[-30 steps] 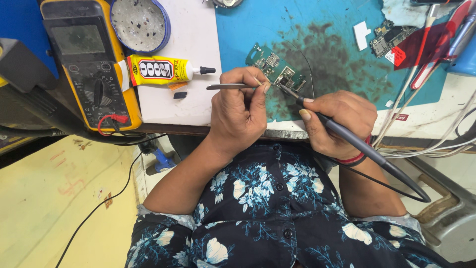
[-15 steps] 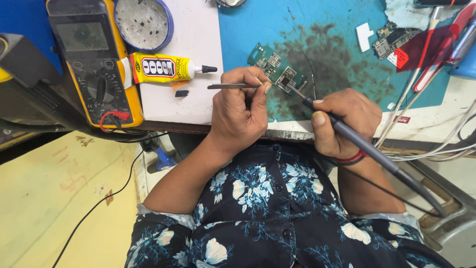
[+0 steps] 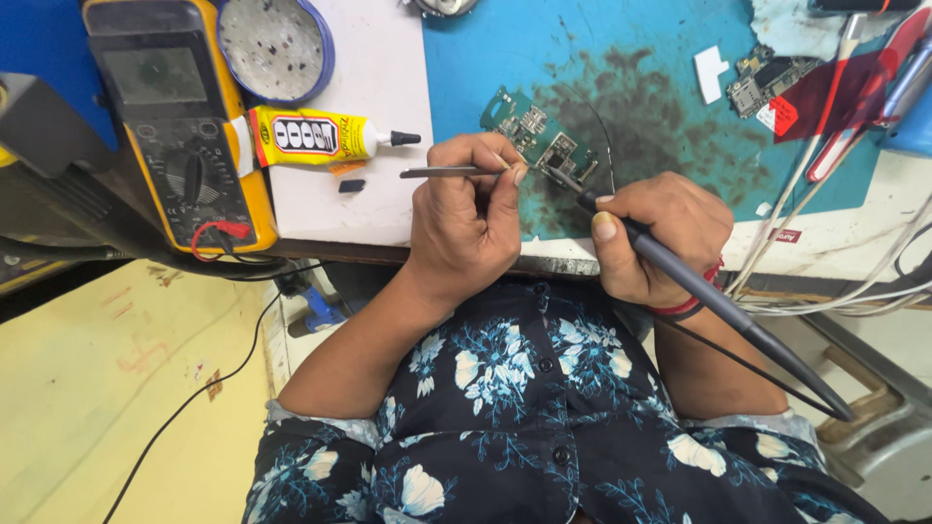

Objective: The person solders a small circuit board using a soldering iron and tweezers, then wipes the board with a cloth. The person repeats soldering on different points of the board.

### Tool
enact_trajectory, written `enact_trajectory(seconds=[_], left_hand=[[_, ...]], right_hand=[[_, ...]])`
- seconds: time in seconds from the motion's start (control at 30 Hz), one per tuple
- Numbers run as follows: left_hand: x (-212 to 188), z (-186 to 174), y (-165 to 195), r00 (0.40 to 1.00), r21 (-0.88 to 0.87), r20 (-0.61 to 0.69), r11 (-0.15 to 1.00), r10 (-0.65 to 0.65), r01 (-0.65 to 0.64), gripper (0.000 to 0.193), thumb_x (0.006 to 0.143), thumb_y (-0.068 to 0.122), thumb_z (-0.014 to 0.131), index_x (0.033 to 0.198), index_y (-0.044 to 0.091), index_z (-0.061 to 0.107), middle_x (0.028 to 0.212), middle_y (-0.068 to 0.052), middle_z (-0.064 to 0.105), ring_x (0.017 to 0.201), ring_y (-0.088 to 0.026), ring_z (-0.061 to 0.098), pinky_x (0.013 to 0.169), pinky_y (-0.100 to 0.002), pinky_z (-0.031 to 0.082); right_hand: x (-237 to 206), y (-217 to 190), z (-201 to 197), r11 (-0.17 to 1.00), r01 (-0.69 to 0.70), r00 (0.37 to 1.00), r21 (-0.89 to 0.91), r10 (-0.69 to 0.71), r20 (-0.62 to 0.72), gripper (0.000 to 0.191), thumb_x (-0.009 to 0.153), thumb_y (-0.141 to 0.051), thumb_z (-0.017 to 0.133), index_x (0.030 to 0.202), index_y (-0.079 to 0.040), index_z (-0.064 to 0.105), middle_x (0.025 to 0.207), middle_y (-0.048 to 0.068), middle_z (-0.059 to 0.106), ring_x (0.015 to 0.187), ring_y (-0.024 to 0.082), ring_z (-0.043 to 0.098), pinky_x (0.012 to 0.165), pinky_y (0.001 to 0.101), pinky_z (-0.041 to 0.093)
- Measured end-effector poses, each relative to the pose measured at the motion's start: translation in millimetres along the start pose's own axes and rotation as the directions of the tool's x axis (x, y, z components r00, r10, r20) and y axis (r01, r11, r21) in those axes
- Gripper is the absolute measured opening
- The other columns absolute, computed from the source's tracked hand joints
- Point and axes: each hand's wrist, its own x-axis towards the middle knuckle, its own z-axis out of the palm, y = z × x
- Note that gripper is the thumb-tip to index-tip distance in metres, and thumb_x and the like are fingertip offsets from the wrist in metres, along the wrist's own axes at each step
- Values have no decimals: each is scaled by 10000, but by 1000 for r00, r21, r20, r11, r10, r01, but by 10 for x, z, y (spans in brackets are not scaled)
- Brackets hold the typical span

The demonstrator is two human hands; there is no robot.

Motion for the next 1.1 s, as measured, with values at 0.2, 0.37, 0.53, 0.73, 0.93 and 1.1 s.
enact_trajectory(seconds=[0.2, 0.37, 0.53, 0.73, 0.93, 1.1], left_hand=[[-42, 30, -3, 1000, -11, 12, 1000, -15, 15, 291, 1067, -63, 605, 1202, 41, 369, 1054, -105, 656, 643, -45, 581, 524, -194, 461], [-91, 77, -29, 1000, -21, 10, 1000, -14, 14, 293, 1072, -69, 602, 1206, 42, 367, 1058, -106, 656, 584, -33, 554, 521, -201, 449], [-103, 93, -36, 1000, -11, 14, 1000, -7, 7, 298, 1067, -74, 603, 1210, 42, 369, 1064, -112, 657, 591, -35, 566, 528, -205, 463], [-106, 92, -36, 1000, -10, 14, 1000, -4, 4, 300, 1066, -76, 601, 1211, 40, 365, 1060, -114, 660, 580, -35, 558, 521, -204, 452], [-118, 99, -39, 1000, -6, 9, 1000, 4, -4, 300, 1066, -73, 603, 1212, 39, 367, 1057, -115, 662, 585, -35, 569, 521, -203, 460], [-124, 94, -43, 1000, -2, 11, 1000, 1, -1, 298, 1068, -72, 599, 1211, 41, 363, 1052, -112, 661, 577, -30, 556, 517, -198, 456]], right_hand=[[-40, 9, -2, 1000, 6, 1000, 14, -6, -5, 85, 970, -72, 704, 945, -16, 645, 815, 111, 685, 669, 255, 678, 627, 338, 521], [-121, 44, -21, 1000, 3, 1000, 18, -3, 7, 93, 968, -69, 710, 955, -8, 640, 807, 111, 681, 674, 259, 672, 622, 337, 515], [-153, 62, -23, 1000, 0, 1000, 21, -1, 2, 89, 963, -63, 709, 946, -12, 638, 803, 115, 681, 707, 268, 676, 623, 337, 518], [-158, 63, -21, 1000, -1, 1000, 25, 1, 3, 86, 963, -56, 710, 951, -7, 640, 806, 115, 683, 707, 268, 677, 623, 335, 517], [-158, 55, -19, 1000, -4, 1000, 28, 3, 3, 90, 961, -57, 710, 942, -8, 638, 792, 112, 681, 694, 264, 671, 612, 331, 509], [-150, 53, -18, 1000, 5, 1000, 29, -5, 1, 93, 968, -61, 712, 944, -8, 640, 797, 111, 684, 701, 264, 676, 613, 329, 510]])
